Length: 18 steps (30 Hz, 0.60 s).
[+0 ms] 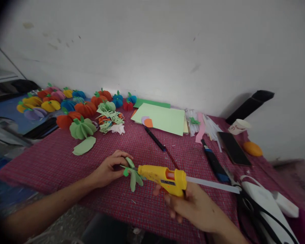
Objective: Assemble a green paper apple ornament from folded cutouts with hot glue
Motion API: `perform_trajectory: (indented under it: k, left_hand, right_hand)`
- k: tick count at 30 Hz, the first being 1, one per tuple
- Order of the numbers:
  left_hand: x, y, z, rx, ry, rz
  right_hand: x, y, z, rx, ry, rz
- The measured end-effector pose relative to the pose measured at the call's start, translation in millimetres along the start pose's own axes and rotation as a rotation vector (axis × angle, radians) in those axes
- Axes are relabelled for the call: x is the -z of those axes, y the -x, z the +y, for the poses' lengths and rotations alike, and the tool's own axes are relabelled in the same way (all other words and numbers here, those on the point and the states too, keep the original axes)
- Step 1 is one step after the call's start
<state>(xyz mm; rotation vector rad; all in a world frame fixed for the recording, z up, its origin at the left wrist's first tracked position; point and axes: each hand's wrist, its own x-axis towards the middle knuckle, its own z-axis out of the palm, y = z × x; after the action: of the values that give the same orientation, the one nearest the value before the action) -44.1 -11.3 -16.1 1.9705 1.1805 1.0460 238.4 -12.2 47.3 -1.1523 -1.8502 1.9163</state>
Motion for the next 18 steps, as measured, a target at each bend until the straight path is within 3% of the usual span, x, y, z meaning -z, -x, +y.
perform_trajectory:
  k: [5, 18]
  left_hand:
    - [0.3, 0, -1, 0.000, 0.011, -0.001]
    - [-1.6, -4, -13, 0.195, 0.240, 0.037]
  right_hand:
    - [-3, -4, -2, -0.012, 0.005, 0.005]
    - [-6, -17, -9, 0.035, -0.122, 0.091]
